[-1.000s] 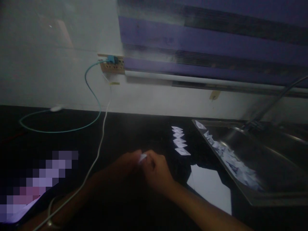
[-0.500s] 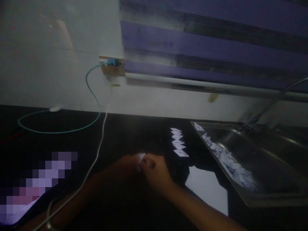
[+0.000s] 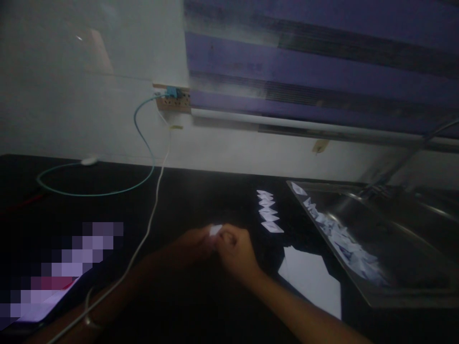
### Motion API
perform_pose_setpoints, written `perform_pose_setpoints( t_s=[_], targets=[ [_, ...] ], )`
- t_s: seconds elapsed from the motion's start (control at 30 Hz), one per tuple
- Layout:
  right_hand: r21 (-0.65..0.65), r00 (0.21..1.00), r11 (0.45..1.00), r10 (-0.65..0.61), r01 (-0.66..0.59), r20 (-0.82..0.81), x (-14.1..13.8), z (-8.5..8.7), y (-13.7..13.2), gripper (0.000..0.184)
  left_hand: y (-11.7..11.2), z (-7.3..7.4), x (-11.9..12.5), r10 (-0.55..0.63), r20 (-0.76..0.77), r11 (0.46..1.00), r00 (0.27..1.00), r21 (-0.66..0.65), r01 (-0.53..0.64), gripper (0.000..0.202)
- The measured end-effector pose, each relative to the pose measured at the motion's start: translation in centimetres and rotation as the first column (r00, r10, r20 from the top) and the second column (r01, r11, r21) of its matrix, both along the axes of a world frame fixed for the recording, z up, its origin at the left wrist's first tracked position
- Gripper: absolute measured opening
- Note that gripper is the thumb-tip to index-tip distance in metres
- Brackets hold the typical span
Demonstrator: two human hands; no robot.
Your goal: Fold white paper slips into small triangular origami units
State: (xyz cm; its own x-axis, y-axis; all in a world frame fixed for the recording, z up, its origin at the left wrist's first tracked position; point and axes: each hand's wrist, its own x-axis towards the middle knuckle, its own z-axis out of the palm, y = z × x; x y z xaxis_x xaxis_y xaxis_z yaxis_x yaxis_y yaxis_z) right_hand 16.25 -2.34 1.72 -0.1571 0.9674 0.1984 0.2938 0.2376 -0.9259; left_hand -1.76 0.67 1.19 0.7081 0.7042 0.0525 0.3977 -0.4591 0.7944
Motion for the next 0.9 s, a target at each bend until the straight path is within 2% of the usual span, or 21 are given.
perform_pose_setpoints(
  t_s=[0.13, 0.23, 0.37, 0.47, 0.6, 0.73, 0.9],
  targets=[
    [-0.085, 0.991, 0.996, -0.052, 0.042, -0.122, -0.2, 0.0, 0.3, 0.029, -0.1, 0.1, 0.1, 0.071, -0.003, 0.993, 0.997, -0.098, -0.071, 0.037],
    [-0.126, 0.979, 0.992, -0.053, 0.029, -0.195, -0.3, 0.0, 0.4, 0.026, 0.1, -0.3, 0.3, 0.12, 0.048, 0.983, 0.992, -0.148, -0.112, 0.041],
    [-0.141, 0.955, 0.988, 0.013, -0.057, -0.296, -0.6, 0.3, 0.3, 0.021, 0.3, -0.4, 0.5, 0.119, 0.131, 0.958, 0.984, -0.275, -0.079, 0.044],
    [-0.159, 0.943, 0.986, 0.001, -0.057, -0.332, -0.6, 0.4, 0.2, 0.02, 0.1, -0.1, 0.4, 0.106, 0.187, 0.938, 0.977, -0.345, -0.036, 0.044],
    [-0.198, 0.927, 0.98, -0.053, -0.023, -0.371, -0.2, -0.2, 0.7, 0.024, -0.1, 0.5, 0.2, 0.096, 0.182, 0.95, 0.979, -0.31, -0.035, 0.038],
    [-0.223, 0.894, 0.974, -0.062, -0.043, -0.445, 0.6, -0.7, 1.4, 0.027, -0.2, 1.0, 0.0, 0.094, 0.179, 0.955, 0.979, -0.295, -0.038, 0.039],
    [-0.089, 0.939, 0.989, 0.079, -0.115, -0.334, 1.4, -0.1, 2.0, 0.028, 0.5, -0.1, -0.2, 0.119, 0.203, 0.946, 0.972, -0.322, -0.048, 0.045]
  ],
)
